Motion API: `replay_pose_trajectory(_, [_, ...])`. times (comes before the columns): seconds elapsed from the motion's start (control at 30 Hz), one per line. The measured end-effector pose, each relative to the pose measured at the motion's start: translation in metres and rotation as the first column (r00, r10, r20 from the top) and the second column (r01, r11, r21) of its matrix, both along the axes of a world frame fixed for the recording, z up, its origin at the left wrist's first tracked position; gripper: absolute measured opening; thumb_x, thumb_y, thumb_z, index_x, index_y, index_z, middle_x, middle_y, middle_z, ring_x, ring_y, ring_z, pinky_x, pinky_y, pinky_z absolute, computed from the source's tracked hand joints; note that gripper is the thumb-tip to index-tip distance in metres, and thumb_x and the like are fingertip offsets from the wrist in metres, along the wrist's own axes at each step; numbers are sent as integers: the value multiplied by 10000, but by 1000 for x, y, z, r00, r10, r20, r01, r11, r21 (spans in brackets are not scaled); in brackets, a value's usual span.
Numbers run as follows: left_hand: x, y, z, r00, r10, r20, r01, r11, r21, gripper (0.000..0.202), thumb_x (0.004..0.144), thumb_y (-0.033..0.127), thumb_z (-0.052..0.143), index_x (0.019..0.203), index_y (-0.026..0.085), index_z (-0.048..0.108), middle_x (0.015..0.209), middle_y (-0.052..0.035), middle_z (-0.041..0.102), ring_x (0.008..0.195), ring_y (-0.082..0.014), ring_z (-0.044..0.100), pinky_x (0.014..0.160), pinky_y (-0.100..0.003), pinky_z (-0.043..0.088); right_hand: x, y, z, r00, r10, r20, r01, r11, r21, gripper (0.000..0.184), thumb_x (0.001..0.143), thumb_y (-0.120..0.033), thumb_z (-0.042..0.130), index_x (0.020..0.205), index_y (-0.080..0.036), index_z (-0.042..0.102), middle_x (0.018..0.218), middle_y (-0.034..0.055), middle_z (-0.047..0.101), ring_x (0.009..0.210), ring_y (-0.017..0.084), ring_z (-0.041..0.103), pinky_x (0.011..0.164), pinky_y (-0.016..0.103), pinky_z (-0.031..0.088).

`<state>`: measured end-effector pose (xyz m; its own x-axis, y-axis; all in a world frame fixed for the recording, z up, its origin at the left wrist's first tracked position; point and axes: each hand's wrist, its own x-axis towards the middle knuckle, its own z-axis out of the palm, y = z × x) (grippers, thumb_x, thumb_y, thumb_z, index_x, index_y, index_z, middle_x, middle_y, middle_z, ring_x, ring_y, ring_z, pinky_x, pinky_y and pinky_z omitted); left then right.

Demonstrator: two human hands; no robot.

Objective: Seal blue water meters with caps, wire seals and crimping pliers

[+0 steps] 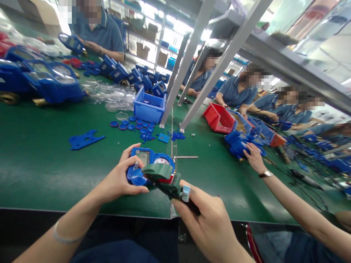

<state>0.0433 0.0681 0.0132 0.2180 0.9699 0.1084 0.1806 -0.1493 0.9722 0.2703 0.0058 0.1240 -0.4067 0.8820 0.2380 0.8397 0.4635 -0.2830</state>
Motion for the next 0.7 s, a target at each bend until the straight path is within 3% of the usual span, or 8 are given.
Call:
replay_pose_trajectory(0.2, [1,2,0,1000,6,-7,-6,1000,17,451,528,339,907,850,224,613,1546,-88,231,1518,-298,154,1246,-559,218,-2,5,-5,998,37,54,-31,995,-98,286,943,-311,554,1188,-232,680,1080,0,711,904,86,709,729,105,523])
replay_pose_trajectory(0.3, [0,2,0,1000,4,-16,-3,1000,23,448,531,362,906,844,225,616,1541,-86,239,1518,-301,150,1245,-556,222,-3,6,-3,1000,4,3,-4,999,-49,300,950,-301,541,1210,-230,673,1063,6,715,865,78,708,721,101,523])
replay_pose_trajectory(0.43, [0,0,0,1000,7,-17,-6,999,31,454,530,330,904,848,228,597,1547,-75,228,1511,-303,172,1241,-560,229,-2,10,-2,999,20,48,-14,992,-126,284,945,-302,553,1187,-230,682,1063,-10,714,883,82,708,700,103,520])
replay_pose_trajectory(0.57, [0,0,0,1000,6,-24,-5,1000,22,460,526,363,905,850,224,611,1552,-69,215,1509,-310,173,1242,-562,221,-2,11,-2,998,25,-51,-26,999,-23,301,947,-287,541,1192,-178,678,894,26,721,790,89,697,685,117,519])
replay_pose_trajectory(0.7, [1,0,-1,1000,0,-21,1,1000,16,472,519,365,907,848,216,603,1555,-70,205,1503,-316,184,1241,-570,213,-2,12,-4,996,83,-46,-87,991,-101,259,939,-238,553,1159,-198,682,1006,5,719,817,64,697,675,88,501])
